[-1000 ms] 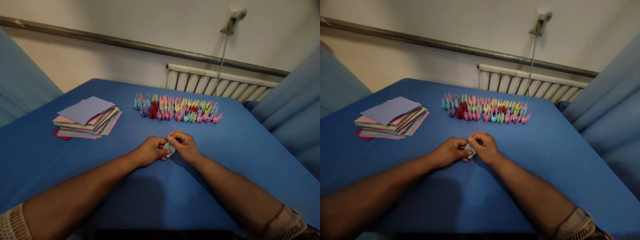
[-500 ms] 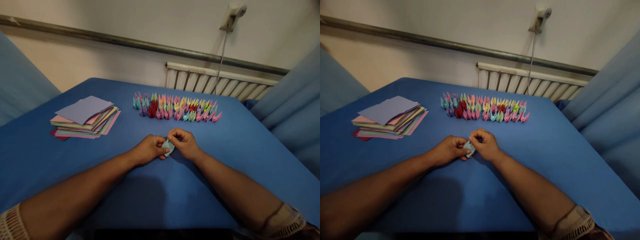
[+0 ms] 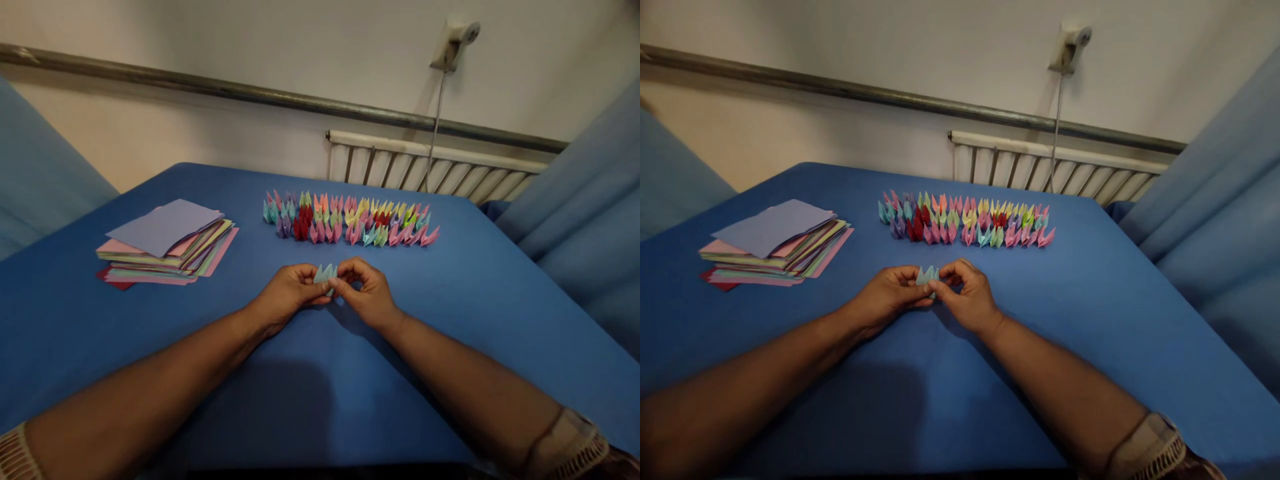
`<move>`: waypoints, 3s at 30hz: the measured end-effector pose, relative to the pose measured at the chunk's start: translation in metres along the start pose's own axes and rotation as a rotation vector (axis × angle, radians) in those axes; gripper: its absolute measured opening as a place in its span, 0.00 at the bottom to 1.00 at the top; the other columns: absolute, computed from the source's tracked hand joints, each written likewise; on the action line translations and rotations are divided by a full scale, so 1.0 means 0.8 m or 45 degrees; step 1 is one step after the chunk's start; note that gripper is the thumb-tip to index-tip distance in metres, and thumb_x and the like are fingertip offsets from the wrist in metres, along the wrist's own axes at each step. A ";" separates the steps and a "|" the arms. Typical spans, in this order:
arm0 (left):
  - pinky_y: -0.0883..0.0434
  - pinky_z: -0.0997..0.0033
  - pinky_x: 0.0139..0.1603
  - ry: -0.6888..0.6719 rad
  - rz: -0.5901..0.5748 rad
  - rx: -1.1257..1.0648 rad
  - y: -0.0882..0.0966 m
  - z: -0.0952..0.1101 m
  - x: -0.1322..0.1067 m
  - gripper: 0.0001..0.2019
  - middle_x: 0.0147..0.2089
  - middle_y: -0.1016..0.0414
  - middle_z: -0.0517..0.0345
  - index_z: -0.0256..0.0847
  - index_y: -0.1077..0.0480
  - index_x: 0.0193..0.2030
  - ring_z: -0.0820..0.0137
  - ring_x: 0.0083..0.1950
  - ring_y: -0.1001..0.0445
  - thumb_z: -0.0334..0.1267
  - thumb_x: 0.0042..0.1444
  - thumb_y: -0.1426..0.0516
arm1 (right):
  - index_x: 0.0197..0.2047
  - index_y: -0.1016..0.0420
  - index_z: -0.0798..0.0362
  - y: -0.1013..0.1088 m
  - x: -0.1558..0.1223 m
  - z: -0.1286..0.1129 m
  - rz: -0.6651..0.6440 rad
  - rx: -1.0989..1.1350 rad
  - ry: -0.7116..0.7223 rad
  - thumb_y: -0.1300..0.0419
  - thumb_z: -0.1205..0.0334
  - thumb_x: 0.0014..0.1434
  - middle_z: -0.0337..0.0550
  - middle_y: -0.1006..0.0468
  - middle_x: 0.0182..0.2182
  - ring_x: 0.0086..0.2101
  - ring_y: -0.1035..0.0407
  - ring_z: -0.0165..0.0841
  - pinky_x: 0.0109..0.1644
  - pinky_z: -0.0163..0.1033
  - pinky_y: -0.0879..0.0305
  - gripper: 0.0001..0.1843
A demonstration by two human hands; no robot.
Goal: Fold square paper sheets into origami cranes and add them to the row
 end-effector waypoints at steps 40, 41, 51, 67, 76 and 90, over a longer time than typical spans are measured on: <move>0.27 0.74 0.42 0.065 -0.036 0.055 0.003 0.000 0.001 0.16 0.37 0.21 0.53 0.36 0.23 0.38 0.69 0.41 0.22 0.47 0.48 0.34 | 0.36 0.26 0.51 -0.003 0.004 0.019 -0.065 0.363 -0.235 0.35 0.53 0.53 0.38 0.22 0.29 0.28 0.27 0.31 0.34 0.39 0.29 0.12; 0.27 0.74 0.42 0.072 -0.035 0.054 0.003 0.000 0.001 0.16 0.37 0.21 0.53 0.36 0.23 0.38 0.69 0.40 0.22 0.47 0.48 0.33 | 0.36 0.26 0.51 -0.003 0.004 0.019 -0.068 0.353 -0.228 0.35 0.54 0.53 0.38 0.23 0.29 0.28 0.27 0.31 0.34 0.39 0.29 0.11; 0.27 0.74 0.41 0.004 0.016 0.172 0.002 -0.001 0.001 0.17 0.32 0.23 0.56 0.36 0.23 0.33 0.71 0.38 0.25 0.49 0.47 0.34 | 0.44 0.28 0.49 0.002 -0.004 -0.007 -0.055 -0.234 0.206 0.42 0.67 0.56 0.39 0.24 0.34 0.32 0.29 0.31 0.39 0.38 0.30 0.12; 0.31 0.75 0.31 -0.140 0.072 0.392 0.004 -0.004 0.005 0.16 0.27 0.26 0.58 0.34 0.24 0.29 0.74 0.28 0.31 0.49 0.47 0.36 | 0.38 0.30 0.50 0.008 -0.001 -0.008 -0.109 -0.450 0.340 0.44 0.71 0.54 0.41 0.27 0.34 0.36 0.30 0.34 0.42 0.39 0.32 0.09; 0.32 0.76 0.31 -0.202 0.046 0.456 0.005 -0.006 0.007 0.19 0.26 0.30 0.61 0.36 0.24 0.29 0.75 0.28 0.34 0.53 0.49 0.38 | 0.37 0.31 0.51 0.008 -0.005 -0.018 -0.137 -0.699 0.449 0.45 0.72 0.58 0.45 0.26 0.36 0.38 0.31 0.36 0.44 0.41 0.34 0.06; 0.29 0.74 0.36 -0.118 0.131 0.164 -0.001 -0.001 0.002 0.17 0.30 0.26 0.58 0.36 0.23 0.31 0.74 0.31 0.30 0.49 0.44 0.33 | 0.38 0.30 0.51 0.007 -0.009 -0.019 -0.071 -0.742 0.457 0.45 0.68 0.60 0.46 0.24 0.38 0.40 0.30 0.37 0.46 0.44 0.34 0.05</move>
Point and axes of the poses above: each hand's wrist, its own x-axis towards the middle knuckle, its own y-axis out of the back of the hand, z = x × y, the point moved 2 cm from there along x, towards the middle knuckle
